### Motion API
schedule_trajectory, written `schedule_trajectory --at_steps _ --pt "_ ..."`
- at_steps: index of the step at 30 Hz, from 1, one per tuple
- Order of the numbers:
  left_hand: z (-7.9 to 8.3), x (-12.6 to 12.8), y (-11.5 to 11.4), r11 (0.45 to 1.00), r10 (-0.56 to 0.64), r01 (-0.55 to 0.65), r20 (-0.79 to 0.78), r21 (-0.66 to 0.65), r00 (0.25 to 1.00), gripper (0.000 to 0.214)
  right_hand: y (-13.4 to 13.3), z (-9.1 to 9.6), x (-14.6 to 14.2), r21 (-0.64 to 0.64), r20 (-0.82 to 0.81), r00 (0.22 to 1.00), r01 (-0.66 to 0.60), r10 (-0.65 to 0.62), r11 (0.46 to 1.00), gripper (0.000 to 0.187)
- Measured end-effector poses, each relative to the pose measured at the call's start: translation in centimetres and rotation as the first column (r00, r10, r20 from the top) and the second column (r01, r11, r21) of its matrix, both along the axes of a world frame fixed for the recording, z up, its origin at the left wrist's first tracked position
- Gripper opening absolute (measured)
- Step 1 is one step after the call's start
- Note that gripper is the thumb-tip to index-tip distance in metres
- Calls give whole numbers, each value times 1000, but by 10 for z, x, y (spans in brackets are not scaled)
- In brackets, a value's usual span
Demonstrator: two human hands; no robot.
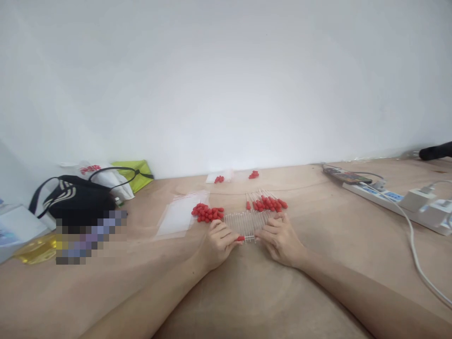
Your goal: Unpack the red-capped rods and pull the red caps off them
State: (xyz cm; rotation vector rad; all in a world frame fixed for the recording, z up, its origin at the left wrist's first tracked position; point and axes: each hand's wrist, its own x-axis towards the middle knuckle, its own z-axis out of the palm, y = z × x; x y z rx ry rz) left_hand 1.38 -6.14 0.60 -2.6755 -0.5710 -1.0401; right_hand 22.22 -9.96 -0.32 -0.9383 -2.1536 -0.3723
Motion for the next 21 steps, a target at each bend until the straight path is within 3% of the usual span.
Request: schedule_trajectory --at_steps 5,10,12,14,16,21 --pt "4 -3 -5 999 -12 15 -81 37 997 22 -5 5 3 -53 -4 999 -41 41 998 19" --pt "5 -5 -10 999 25 -34 -183 -43 983 26 -8 9 5 -147 34 999 -37 42 989 23" --pt "5 -11 -8 998 22 -32 -157 -63 987 26 -6 10 12 -169 32 999 -28 33 985 24" --pt "6 -19 -3 997 46 -50 -54 -67 997 24 -1 13 24 -197 -5 999 32 -34 980 26" --pt "9 -27 2 991 111 -103 89 -89 990 20 5 16 36 -243 -88 979 159 -185 957 30" --pt "14 -35 17 931 330 -259 284 -258 900 21 11 22 45 -423 -75 907 348 -415 836 33"
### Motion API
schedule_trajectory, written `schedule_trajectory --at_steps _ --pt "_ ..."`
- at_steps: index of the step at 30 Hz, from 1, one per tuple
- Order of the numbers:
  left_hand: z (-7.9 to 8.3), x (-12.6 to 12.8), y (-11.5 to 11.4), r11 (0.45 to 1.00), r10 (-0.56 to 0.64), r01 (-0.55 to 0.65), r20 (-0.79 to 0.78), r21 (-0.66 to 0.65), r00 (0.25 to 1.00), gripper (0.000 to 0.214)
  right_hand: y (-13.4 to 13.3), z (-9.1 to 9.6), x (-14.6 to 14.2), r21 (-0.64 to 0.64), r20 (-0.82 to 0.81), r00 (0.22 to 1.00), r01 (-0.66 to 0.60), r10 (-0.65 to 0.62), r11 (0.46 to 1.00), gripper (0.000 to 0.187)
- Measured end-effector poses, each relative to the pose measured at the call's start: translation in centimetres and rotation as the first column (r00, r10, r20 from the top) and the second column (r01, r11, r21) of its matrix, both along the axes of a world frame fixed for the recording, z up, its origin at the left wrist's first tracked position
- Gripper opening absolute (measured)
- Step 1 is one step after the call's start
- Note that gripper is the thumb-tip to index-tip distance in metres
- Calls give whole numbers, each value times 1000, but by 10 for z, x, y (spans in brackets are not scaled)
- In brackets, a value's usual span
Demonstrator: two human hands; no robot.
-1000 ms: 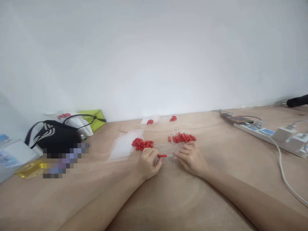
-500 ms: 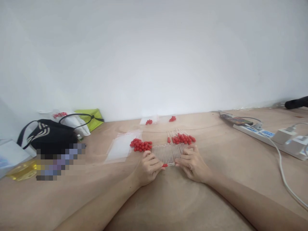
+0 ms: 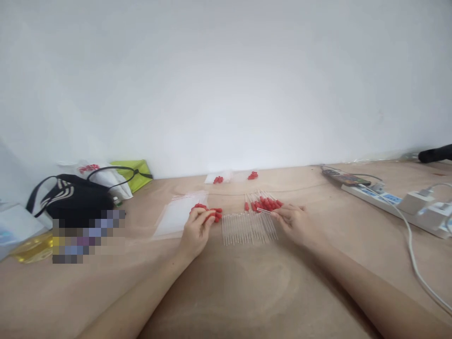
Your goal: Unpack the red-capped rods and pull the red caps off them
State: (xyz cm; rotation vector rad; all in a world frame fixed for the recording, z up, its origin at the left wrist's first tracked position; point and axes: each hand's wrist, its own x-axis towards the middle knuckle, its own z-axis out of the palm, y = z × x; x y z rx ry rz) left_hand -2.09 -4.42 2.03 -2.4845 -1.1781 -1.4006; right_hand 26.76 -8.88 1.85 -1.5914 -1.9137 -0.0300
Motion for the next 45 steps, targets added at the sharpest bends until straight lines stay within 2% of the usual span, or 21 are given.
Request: schedule_trajectory --at_steps 3,5,8,11,13,17,21,25,28,31,38,42,45 --pt "6 -8 15 969 229 -223 55 -104 972 26 -2 2 3 -111 23 984 176 -175 978 31" --pt "14 -15 27 931 313 -301 29 -208 949 28 -4 5 6 -175 50 965 261 -256 949 32" --pt "33 -19 48 884 283 -305 -112 -353 952 32 -6 9 10 -245 74 950 311 -303 918 33" --pt "47 -11 69 840 241 -364 -324 -402 915 36 -6 7 6 -260 102 944 329 -312 908 32" --pt "50 -3 82 831 220 -392 -414 -394 883 29 -6 1 1 -248 111 945 327 -308 912 29" --pt "46 8 97 802 189 -428 -503 -415 843 6 -5 -10 -11 -225 88 948 318 -306 921 28" --pt "46 10 99 763 169 -461 -548 -454 819 9 -4 -14 -19 -218 89 945 327 -315 919 29" --pt "48 17 96 781 170 -438 -524 -445 835 17 -2 -14 -22 -238 101 944 330 -315 913 30" --pt "43 34 93 798 145 -395 -491 -456 859 12 0 -15 -23 -228 99 944 329 -315 916 29" --pt "33 59 88 790 97 -356 -472 -498 876 10 1 -17 -26 -207 89 942 335 -323 919 30" --pt "16 113 80 746 91 -394 -502 -538 860 27 3 -21 -27 -207 122 956 287 -266 935 36" --pt "14 127 81 738 107 -411 -508 -535 855 23 4 -19 -27 -232 132 962 266 -241 935 38" --pt "16 124 79 755 133 -409 -491 -513 861 21 4 -17 -23 -265 102 966 257 -239 929 40"
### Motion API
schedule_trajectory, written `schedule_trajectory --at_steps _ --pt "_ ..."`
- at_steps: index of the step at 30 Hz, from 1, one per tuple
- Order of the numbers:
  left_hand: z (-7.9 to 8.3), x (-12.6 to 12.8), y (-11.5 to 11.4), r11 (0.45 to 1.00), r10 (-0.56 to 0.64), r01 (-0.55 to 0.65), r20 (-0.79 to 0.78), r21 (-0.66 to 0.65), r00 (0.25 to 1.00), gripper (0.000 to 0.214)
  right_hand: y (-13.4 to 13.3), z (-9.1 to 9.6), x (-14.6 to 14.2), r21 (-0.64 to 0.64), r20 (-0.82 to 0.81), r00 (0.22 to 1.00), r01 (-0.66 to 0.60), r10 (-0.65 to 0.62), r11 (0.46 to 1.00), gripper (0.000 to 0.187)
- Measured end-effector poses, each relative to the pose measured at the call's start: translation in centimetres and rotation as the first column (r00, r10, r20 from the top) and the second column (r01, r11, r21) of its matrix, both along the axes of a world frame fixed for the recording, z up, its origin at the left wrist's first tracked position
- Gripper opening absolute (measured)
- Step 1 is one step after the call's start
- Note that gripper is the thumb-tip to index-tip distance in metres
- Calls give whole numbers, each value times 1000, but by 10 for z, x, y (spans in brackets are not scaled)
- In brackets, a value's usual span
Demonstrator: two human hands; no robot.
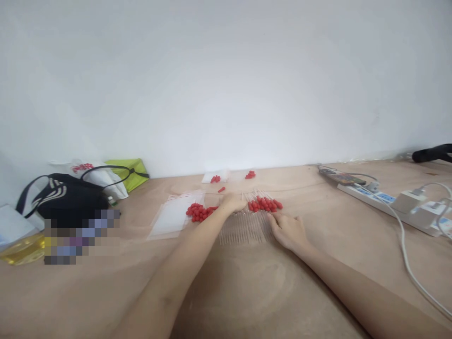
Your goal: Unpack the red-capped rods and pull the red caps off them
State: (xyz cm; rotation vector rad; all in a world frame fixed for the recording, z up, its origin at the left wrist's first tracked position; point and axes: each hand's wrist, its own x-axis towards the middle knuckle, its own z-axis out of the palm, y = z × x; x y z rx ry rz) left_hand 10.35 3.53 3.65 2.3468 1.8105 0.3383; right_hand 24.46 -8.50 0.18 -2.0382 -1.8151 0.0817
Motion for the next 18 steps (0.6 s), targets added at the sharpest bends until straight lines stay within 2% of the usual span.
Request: schedule_trajectory --at_steps 4,7,8,9,11,13,16,18 --pt "8 -24 -17 993 -38 34 33 117 999 21 2 0 10 32 -153 988 31 -26 999 41" --pt "11 -54 -43 967 -112 99 44 233 993 15 4 -2 16 237 -297 955 75 -2 969 35" --pt "9 -64 -52 953 -147 129 44 273 988 13 4 -3 16 333 -315 948 66 45 941 36" --pt "7 -74 -61 913 -243 219 27 344 970 11 3 -3 15 427 -305 946 31 112 904 37" --pt "-1 -89 -78 819 -376 330 3 468 927 9 -1 -1 10 569 -186 946 -118 267 814 42" --pt "-11 -99 -89 737 -471 403 -15 542 882 10 -8 2 1 611 20 920 -321 391 724 46" --pt "-23 -102 -96 670 -559 466 -21 577 829 11 -17 4 -13 571 292 839 -538 459 620 40" --pt "-28 -100 -98 645 -593 482 -9 592 805 10 -19 3 -21 568 374 809 -586 454 578 30"
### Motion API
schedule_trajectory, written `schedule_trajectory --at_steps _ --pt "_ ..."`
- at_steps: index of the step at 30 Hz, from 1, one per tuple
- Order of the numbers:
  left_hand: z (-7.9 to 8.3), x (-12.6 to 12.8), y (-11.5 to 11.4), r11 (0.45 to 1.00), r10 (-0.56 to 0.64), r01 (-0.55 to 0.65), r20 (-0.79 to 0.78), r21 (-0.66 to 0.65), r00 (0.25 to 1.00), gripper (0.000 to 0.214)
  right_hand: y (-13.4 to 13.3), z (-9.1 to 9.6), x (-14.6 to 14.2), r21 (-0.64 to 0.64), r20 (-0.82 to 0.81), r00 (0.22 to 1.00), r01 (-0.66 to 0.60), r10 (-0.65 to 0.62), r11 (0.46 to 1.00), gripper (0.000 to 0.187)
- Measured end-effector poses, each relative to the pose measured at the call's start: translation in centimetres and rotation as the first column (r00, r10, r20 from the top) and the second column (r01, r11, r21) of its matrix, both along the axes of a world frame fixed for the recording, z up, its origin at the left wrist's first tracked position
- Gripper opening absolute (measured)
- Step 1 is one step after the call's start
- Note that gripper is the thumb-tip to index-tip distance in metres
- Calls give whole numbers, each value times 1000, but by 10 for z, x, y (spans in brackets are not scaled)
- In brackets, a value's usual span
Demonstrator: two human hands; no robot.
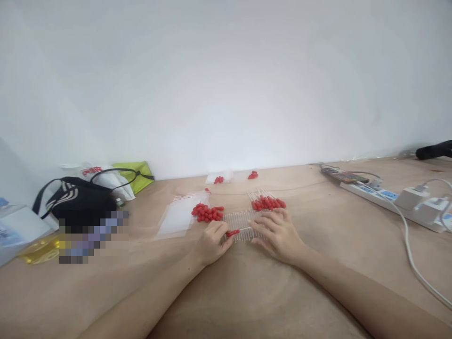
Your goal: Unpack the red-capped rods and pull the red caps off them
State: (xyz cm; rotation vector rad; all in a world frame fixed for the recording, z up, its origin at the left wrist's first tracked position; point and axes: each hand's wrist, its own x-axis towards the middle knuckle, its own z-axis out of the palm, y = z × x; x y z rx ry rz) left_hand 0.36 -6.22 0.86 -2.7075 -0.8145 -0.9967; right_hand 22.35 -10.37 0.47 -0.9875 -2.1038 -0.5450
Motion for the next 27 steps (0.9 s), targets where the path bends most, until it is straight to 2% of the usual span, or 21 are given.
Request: schedule_trajectory --at_steps 4,8,11,14,20,23,25,27 --pt "-4 5 -2 997 -73 71 58 27 996 8 4 -7 -7 57 16 1000 19 -19 998 18" --pt "-3 7 -3 994 -107 103 100 45 989 4 6 -13 -6 20 37 999 2 -3 1000 16" --pt "-3 7 -1 988 -147 143 65 62 987 14 5 -13 -6 -16 43 998 -38 39 999 17" --pt "-3 8 -1 980 -181 179 19 81 983 9 3 -11 -6 -28 26 996 -84 85 996 17" --pt "1 6 -4 971 -209 213 -47 109 977 15 -2 -7 -2 -41 4 993 -118 118 992 21" --pt "3 -9 -2 982 -160 159 5 101 987 15 -1 -5 14 -99 -53 998 -51 46 994 23" --pt "6 -23 1 992 -98 90 96 92 990 13 3 -1 29 -172 -124 988 64 -87 983 25" --pt "13 -34 6 997 -9 -6 195 75 981 14 7 4 41 -245 -186 952 195 -243 950 27"
